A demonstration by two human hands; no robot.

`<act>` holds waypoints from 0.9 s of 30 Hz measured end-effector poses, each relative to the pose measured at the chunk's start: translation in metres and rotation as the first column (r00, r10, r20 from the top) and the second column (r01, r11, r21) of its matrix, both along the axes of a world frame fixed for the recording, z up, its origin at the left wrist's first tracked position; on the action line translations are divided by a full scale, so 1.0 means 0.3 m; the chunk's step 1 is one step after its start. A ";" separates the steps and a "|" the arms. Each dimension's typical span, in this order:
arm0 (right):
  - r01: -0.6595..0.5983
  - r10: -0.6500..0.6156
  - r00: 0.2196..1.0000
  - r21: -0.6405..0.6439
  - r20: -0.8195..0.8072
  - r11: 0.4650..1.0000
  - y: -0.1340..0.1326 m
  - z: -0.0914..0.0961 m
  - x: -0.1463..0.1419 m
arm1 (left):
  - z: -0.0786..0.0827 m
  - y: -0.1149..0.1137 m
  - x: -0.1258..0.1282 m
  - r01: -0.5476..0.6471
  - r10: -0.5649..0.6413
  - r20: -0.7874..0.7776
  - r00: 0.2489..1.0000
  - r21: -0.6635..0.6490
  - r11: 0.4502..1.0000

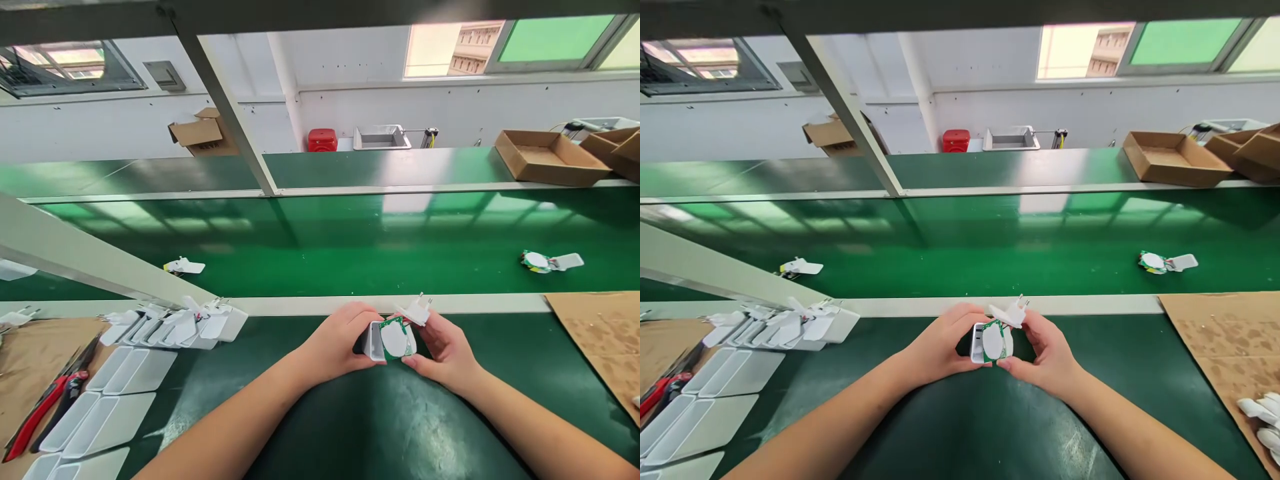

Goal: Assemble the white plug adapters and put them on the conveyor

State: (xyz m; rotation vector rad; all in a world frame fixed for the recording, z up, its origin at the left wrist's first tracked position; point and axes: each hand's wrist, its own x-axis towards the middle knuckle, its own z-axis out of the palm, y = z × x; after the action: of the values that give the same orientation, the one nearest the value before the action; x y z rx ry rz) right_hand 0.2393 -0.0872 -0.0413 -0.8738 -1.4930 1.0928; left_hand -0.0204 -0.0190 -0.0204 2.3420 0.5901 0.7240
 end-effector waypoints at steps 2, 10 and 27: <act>-0.013 0.011 0.999 0.038 0.039 0.999 -0.003 0.010 -0.003 | 0.006 -0.003 0.001 0.018 -0.018 -0.005 1.000 0.025 1.000; -0.072 0.065 0.987 0.040 0.147 0.997 -0.011 0.038 -0.007 | 0.014 -0.020 -0.003 -0.006 0.006 -0.003 1.000 0.100 0.995; -0.108 0.092 0.974 0.071 0.206 0.992 -0.012 0.077 -0.016 | 0.005 -0.031 -0.008 -0.010 0.016 -0.030 0.999 0.170 0.985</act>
State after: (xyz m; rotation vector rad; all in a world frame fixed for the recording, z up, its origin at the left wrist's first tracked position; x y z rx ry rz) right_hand 0.2345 -0.0908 -0.0183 -0.8807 -1.7545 1.0320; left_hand -0.0230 -0.0284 -0.0189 2.5124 0.5778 0.7716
